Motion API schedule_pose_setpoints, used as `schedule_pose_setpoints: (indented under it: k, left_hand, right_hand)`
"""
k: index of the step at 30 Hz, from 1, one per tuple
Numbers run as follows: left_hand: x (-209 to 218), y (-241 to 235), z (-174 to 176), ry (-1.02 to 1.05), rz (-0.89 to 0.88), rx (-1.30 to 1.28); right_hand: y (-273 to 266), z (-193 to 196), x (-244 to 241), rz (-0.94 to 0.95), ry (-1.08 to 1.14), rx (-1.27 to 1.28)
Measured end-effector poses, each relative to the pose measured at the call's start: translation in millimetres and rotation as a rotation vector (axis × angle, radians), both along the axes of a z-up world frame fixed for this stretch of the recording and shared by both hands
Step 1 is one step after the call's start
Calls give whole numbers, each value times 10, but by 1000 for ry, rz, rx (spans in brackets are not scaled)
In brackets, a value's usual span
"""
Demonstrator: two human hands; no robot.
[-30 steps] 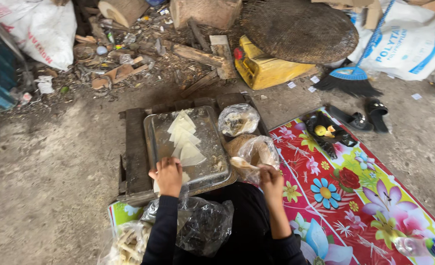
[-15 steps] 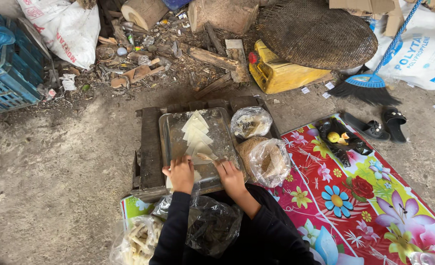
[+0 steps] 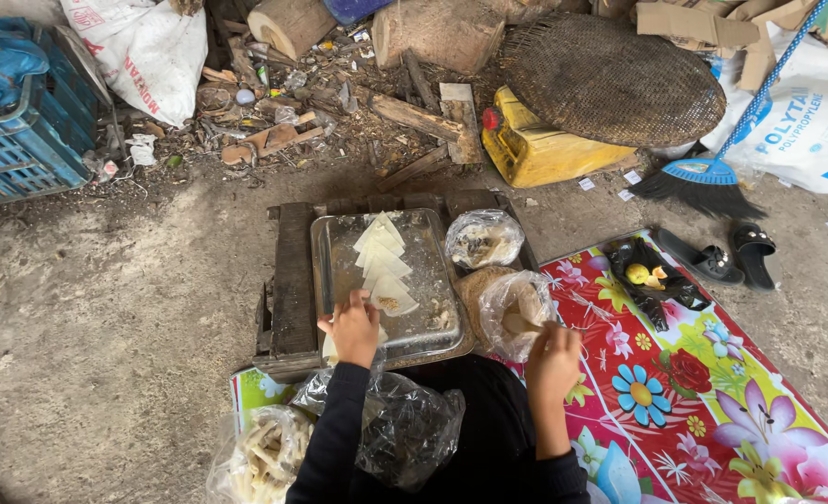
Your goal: The person fills and folds triangular pastry wraps on a metal tray, using a spoon to add filling from a plastic bag and stacking the finished wraps.
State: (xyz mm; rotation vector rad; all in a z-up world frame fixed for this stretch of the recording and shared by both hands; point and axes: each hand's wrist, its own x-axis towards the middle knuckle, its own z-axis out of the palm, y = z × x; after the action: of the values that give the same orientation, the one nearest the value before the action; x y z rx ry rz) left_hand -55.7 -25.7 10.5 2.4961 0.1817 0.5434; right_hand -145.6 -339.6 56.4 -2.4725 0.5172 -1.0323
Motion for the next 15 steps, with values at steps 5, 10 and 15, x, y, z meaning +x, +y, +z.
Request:
schedule_pose_setpoints:
  k: [5, 10, 15]
  left_hand:
    - [16, -67, -48, 21, -26, -40]
    - [5, -71, -80, -182, -152, -61]
    - [4, -57, -90, -67, -291, 10]
  right_hand:
    - [152, 62, 29, 62, -34, -417]
    - [625, -68, 157, 431, 104, 20]
    - [1332, -215, 534, 414, 187, -431]
